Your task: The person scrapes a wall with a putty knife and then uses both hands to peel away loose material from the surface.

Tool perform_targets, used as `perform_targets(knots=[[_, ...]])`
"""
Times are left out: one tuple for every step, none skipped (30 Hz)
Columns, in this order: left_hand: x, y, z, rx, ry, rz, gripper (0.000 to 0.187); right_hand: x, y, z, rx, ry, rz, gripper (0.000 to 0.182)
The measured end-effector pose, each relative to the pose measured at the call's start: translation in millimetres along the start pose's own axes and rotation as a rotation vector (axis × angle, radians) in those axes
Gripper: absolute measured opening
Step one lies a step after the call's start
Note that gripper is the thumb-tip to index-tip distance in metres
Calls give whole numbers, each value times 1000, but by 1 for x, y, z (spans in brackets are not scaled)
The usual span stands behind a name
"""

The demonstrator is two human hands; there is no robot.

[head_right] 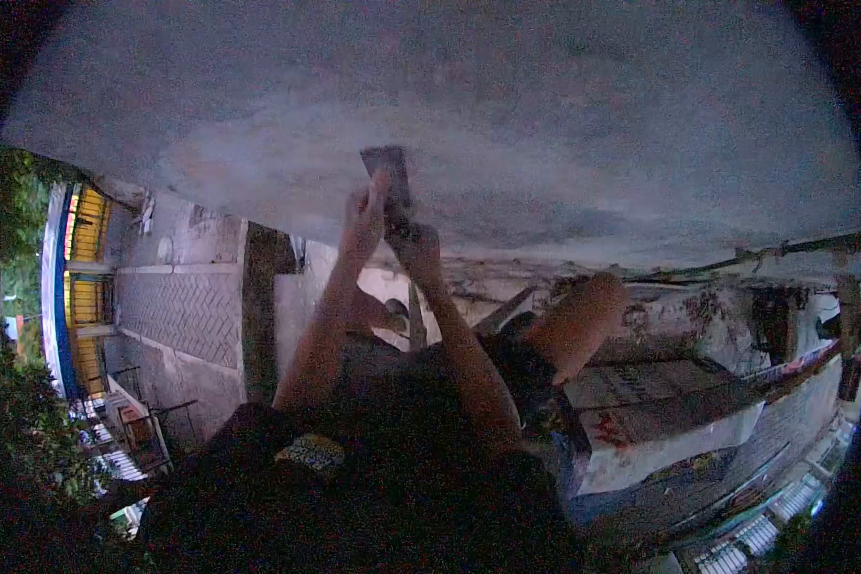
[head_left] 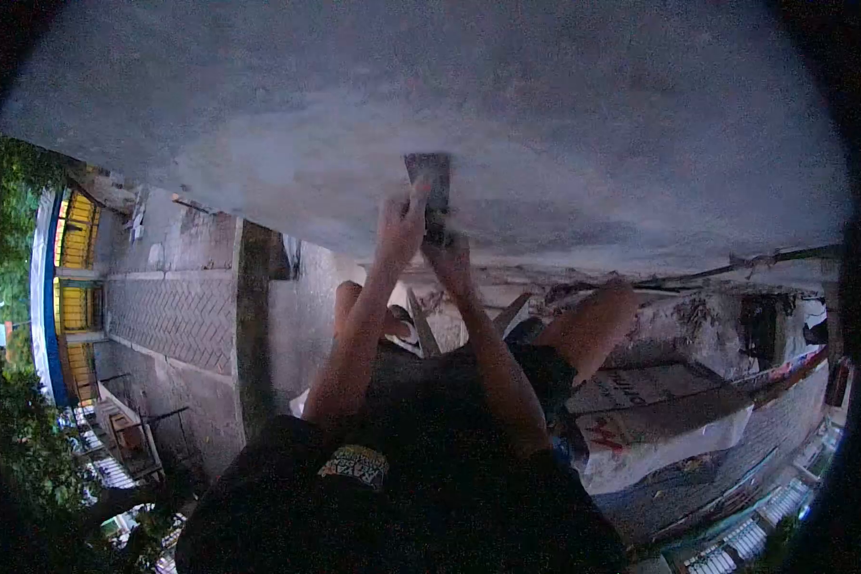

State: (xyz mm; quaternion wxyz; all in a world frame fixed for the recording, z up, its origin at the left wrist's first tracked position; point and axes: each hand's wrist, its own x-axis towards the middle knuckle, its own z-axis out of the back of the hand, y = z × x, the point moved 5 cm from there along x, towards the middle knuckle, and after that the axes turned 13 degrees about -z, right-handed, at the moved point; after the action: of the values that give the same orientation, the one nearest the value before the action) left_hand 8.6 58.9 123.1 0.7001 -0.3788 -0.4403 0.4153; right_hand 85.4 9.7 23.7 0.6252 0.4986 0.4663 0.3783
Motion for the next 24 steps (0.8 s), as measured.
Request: perform_targets(knots=[[0,-2,0,-66,-49,-49,46,-1,0,0,-3,25,-48,33],[-8,9,-2,-38,-46,-61,46,-12,5,2,-74,-40,29,32],[-15,23,-3,-8,-41,-84,47,-22,15,4,-141,-107,116,32],[-13,25,-3,5,-27,-51,47,-24,27,6,-206,-182,223,31],[-10,27,-2,19,-12,-19,47,-20,15,3,-92,-97,117,28],[-15,26,-2,16,16,93,48,-17,-7,-1,18,-9,10,24],[-17,26,-3,13,45,207,49,-13,-20,-6,127,80,-98,20],[-13,20,-1,59,25,155,50,-7,-25,-7,122,57,-23,22],[-12,15,0,107,9,114,50,-4,-28,-10,117,35,39,24],[-14,9,3,156,-4,83,51,-8,-22,-11,113,15,91,26],[-16,1,5,134,-45,31,52,-10,-20,-9,35,7,95,24],[-12,-12,6,110,-86,-29,53,-11,11,-1,-43,-3,107,22],[-10,-9,5,82,-90,-28,53,-13,29,5,-124,-13,120,20],[-8,-7,3,53,-94,-27,53,-17,31,9,-96,-58,145,19],[-7,11,2,22,-62,34,53,-20,33,11,-69,-101,174,18],[-5,17,1,-8,-33,83,52,-21,38,14,-40,-147,214,17],[-7,20,-1,-16,-25,112,52,-17,30,11,-13,-107,161,18],[-15,17,-3,-23,-18,145,52,-16,10,5,12,-66,105,19],[-19,17,-4,-30,-10,177,52,-17,5,2,37,-24,49,21],[-15,17,-5,-43,-13,155,52,-15,3,3,50,-18,72,21],[-12,17,-6,-55,-14,136,52,-15,6,4,66,-13,90,21],[-14,20,-6,-65,-11,132,52,-18,4,4,82,-4,94,22],[-18,22,-4,-22,-24,56,52,-20,-1,3,15,-8,90,21],[-19,17,-3,19,-34,-15,52,-20,-6,2,-52,-11,80,20]])
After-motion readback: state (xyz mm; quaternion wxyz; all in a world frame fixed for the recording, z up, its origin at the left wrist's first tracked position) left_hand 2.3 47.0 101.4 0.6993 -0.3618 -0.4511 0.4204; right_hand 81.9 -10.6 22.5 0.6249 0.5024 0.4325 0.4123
